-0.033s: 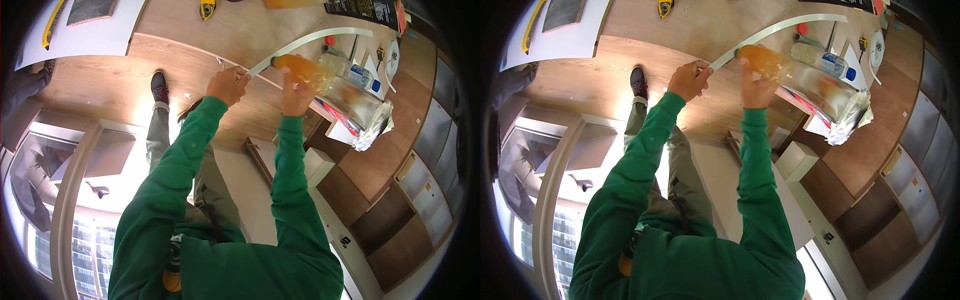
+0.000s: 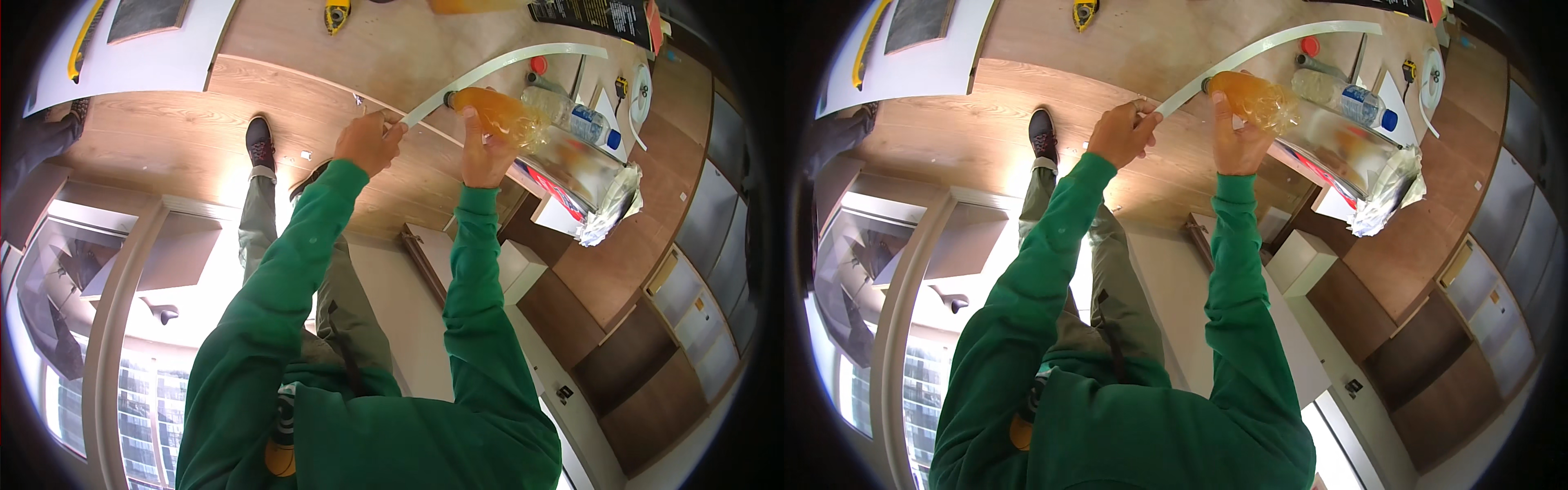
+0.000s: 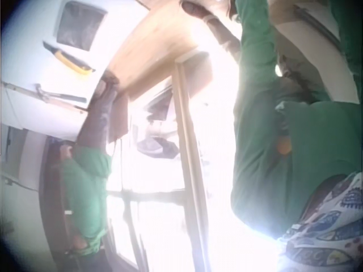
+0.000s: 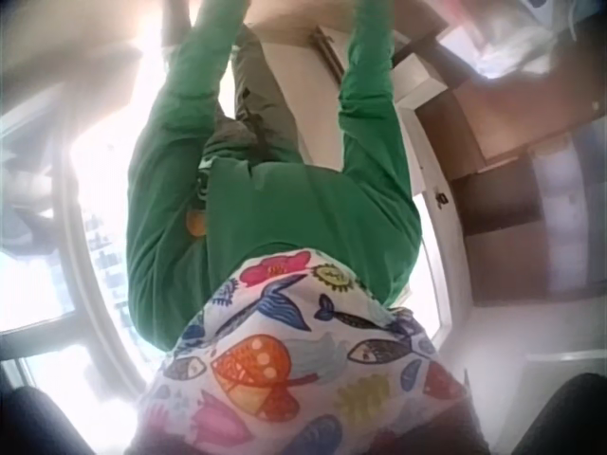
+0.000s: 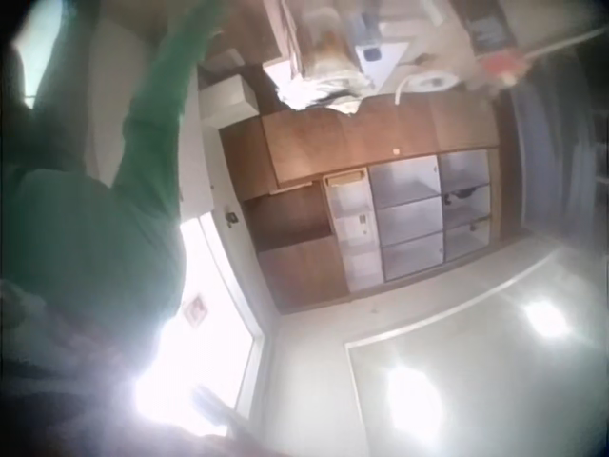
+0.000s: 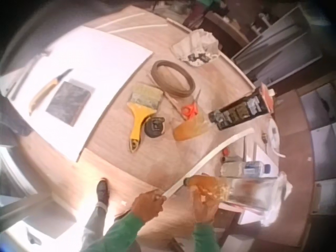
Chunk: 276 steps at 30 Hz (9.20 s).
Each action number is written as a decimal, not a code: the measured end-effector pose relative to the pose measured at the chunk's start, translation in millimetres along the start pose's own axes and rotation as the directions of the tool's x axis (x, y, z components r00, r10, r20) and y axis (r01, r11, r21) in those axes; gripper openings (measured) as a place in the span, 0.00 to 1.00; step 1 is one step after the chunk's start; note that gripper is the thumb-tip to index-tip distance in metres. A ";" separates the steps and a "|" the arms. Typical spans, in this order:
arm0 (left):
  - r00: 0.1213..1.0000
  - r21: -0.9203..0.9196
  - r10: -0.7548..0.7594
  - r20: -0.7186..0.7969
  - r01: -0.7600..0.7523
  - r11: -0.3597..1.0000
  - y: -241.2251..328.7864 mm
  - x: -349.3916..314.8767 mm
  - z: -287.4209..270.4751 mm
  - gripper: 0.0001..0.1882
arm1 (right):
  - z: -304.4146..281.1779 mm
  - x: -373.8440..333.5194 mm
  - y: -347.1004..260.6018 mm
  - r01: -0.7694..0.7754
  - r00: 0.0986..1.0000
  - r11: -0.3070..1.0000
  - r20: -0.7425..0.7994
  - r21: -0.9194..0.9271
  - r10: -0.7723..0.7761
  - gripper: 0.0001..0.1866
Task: The person applies adhesive from a bottle to a curved strip and uses a scraper to spread glue into the interior corners of a cabinet frame.
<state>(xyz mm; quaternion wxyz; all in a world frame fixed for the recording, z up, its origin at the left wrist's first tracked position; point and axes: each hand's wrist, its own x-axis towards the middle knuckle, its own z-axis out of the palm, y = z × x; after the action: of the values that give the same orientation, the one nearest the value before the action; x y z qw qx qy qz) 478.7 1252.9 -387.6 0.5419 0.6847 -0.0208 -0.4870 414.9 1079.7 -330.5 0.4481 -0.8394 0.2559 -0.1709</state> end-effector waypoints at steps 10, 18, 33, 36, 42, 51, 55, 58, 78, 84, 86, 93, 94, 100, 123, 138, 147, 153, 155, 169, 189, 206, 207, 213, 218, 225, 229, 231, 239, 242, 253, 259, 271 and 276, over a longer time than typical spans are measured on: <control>0.997 -0.126 -0.016 -0.081 0.006 0.992 -16.3 -22.0 -4.6 0.14 | -10.9 -13.6 -2.3 0.238 0.971 0.923 0.077 -0.302 -0.225 0.21; 0.995 -0.230 0.035 -0.094 -0.056 0.971 -4.0 3.3 12.5 0.12 | 6.0 -17.6 -18.6 0.051 0.999 0.997 0.010 0.052 -0.051 0.20; 1.000 -0.323 0.019 -0.018 -0.024 0.946 -15.1 3.9 7.2 0.13 | 19.0 -34.2 -25.9 0.119 0.990 0.989 0.084 -0.089 -0.112 0.17; 0.999 -0.327 0.035 -0.002 -0.033 0.945 -17.0 2.3 5.9 0.14 | 4.8 -15.8 -4.6 0.250 0.968 0.896 0.068 -0.368 -0.243 0.17; 0.999 -0.395 0.051 0.017 -0.040 0.918 -26.2 6.2 8.5 0.14 | -3.7 -18.2 -5.5 0.343 0.937 0.845 0.211 -0.410 -0.278 0.16; 0.996 -0.417 0.080 0.047 -0.053 0.907 -29.5 3.6 10.1 0.16 | 2.6 -33.6 -23.6 -0.017 0.999 0.995 0.029 0.093 0.014 0.18; 0.998 -0.460 0.064 0.026 -0.045 0.887 -36.5 5.3 13.2 0.16 | 21.3 -35.0 -25.7 0.100 0.992 0.995 0.074 0.021 -0.101 0.17; 0.997 -0.458 0.076 0.019 -0.059 0.887 -35.4 6.2 14.2 0.16 | 12.7 -26.4 -8.6 0.138 0.989 0.987 0.071 -0.082 -0.132 0.17; 0.988 -0.623 0.099 0.118 -0.004 0.782 -39.6 -3.2 12.7 0.19 | 11.2 -43.4 -28.5 -0.102 0.991 0.990 0.100 0.098 0.092 0.18; 0.983 -0.634 0.109 0.147 0.009 0.773 -36.9 -4.7 12.4 0.20 | 9.9 -47.0 -41.7 -0.089 0.984 0.996 0.160 0.030 0.083 0.19; 0.984 -0.638 0.115 0.135 -0.002 0.770 -38.0 -5.6 13.2 0.21 | 5.4 -39.6 -31.4 -0.144 0.979 0.987 0.154 0.076 0.131 0.19; 0.980 -0.644 0.152 0.130 -0.033 0.764 -38.0 -3.6 14.2 0.20 | 6.2 -41.2 -31.3 0.004 0.995 0.999 0.101 0.039 -0.008 0.14; 0.981 -0.642 0.149 0.127 -0.033 0.766 -37.7 -4.7 14.2 0.20 | 6.2 -39.2 -32.4 -0.051 0.994 0.996 0.097 0.076 0.043 0.14; 0.989 -0.574 0.073 0.127 0.013 0.819 -27.0 -5.3 10.9 0.21 | 2.2 -46.1 -42.5 -0.087 0.991 0.995 0.106 0.046 0.082 0.14; 0.978 0.055 0.180 -0.108 -0.175 0.983 13.0 2.0 21.6 0.17 | -44.4 -56.6 -55.3 -0.283 0.951 0.894 -0.023 0.348 0.309 0.21; 0.962 -0.170 0.264 -0.071 -0.272 0.947 83.3 43.3 43.5 0.16 | -77.6 -88.9 -173.5 -0.183 0.820 0.031 0.135 0.983 0.556 0.29; 0.985 -0.256 0.154 0.073 -0.131 0.958 70.2 67.6 55.7 0.19 | -188.9 -97.7 -216.6 0.302 0.752 -0.034 -0.216 0.953 0.623 0.27; 0.889 -0.079 0.426 -0.166 -0.443 0.893 57.3 53.7 24.3 0.17 | -319.8 -109.0 -145.0 0.567 0.701 -0.067 -0.437 0.821 0.564 0.27; 0.802 0.065 0.544 -0.248 -0.546 0.835 92.0 42.9 17.5 0.17 | -359.3 -97.6 -101.0 0.661 0.653 -0.127 -0.483 0.740 0.583 0.27; 0.528 0.604 0.725 0.442 -0.773 0.195 513.7 180.4 374.0 0.12 | -603.5 47.8 181.9 0.410 0.731 -0.321 -0.098 0.854 0.675 0.31; 0.765 0.881 0.437 0.472 -0.411 -0.234 452.9 588.9 812.9 0.21 | -679.1 -48.3 286.1 0.449 0.386 -0.081 -0.112 0.890 0.916 0.29; 0.852 0.847 0.105 0.514 -0.523 0.100 680.5 286.6 593.0 0.25 | -712.8 8.0 275.5 0.278 0.675 -0.054 -0.155 0.959 0.721 0.31; 0.893 0.891 0.075 0.443 -0.448 0.075 691.1 251.0 562.0 0.28 | -712.5 10.6 275.4 0.264 0.698 -0.073 -0.138 0.962 0.703 0.32; 0.963 0.871 0.255 0.090 -0.201 0.449 643.8 43.5 298.1 0.12 | -698.7 33.5 247.9 0.142 0.895 -0.234 -0.023 0.962 0.446 0.28; 0.935 0.644 0.285 -0.211 -0.086 0.760 519.7 -129.9 115.0 0.14 | -647.2 58.4 185.8 0.029 0.949 -0.358 0.086 0.933 0.302 0.26; 0.896 0.372 0.133 -0.424 0.038 0.927 294.7 -279.8 5.1 0.12 | -535.6 41.9 54.4 -0.006 0.981 -0.215 0.048 0.977 0.189 0.29; 0.913 0.151 -0.035 -0.406 0.105 0.983 201.9 -311.0 -2.3 0.19 | -444.5 7.6 -31.7 -0.034 0.995 -0.215 0.054 0.976 0.087 0.31; 0.946 0.015 -0.041 -0.322 0.049 0.999 151.2 -308.8 -30.4 0.14 | -389.5 -14.0 -70.2 -0.014 0.980 -0.171 0.047 0.985 0.191 0.30; 0.986 -0.124 -0.153 -0.070 0.144 0.982 26.9 -259.9 -87.3 0.15 | -192.5 -52.9 -177.4 -0.252 0.948 -0.226 0.287 0.941 0.136 0.29; 0.987 -0.192 -0.160 -0.003 0.156 0.969 8.9 -243.5 -99.0 0.20 | -143.4 -52.2 -170.5 -0.312 0.939 -0.158 0.329 0.937 0.094 0.28; 0.968 -0.320 -0.228 0.100 0.249 0.914 -23.0 -205.4 -94.5 0.33 | -10.0 -32.9 -78.4 -0.292 0.933 0.162 0.244 0.943 0.263 0.19; 0.961 -0.366 -0.234 0.144 0.272 0.890 -17.1 -225.8 -97.2 0.36 | 22.5 -38.6 -47.7 -0.231 0.936 0.377 0.100 0.897 0.337 0.19; 0.957 -0.404 -0.232 0.175 0.285 0.869 -24.2 -243.4 -107.8 0.37 | 67.1 -28.4 -32.1 -0.216 0.930 0.535 0.006 0.817 0.367 0.23; 0.960 -0.384 -0.210 0.188 0.268 0.883 -26.9 -240.5 -113.8 0.36 | 75.8 -21.6 -26.1 -0.160 0.952 0.627 -0.048 0.763 0.301 0.25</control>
<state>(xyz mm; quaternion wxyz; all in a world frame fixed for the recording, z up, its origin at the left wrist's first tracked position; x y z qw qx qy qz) 417.5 1479.9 -260.1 0.6050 0.5183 0.1272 -0.5909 443.7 1154.8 -350.8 0.7487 -0.5212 0.3053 -0.2732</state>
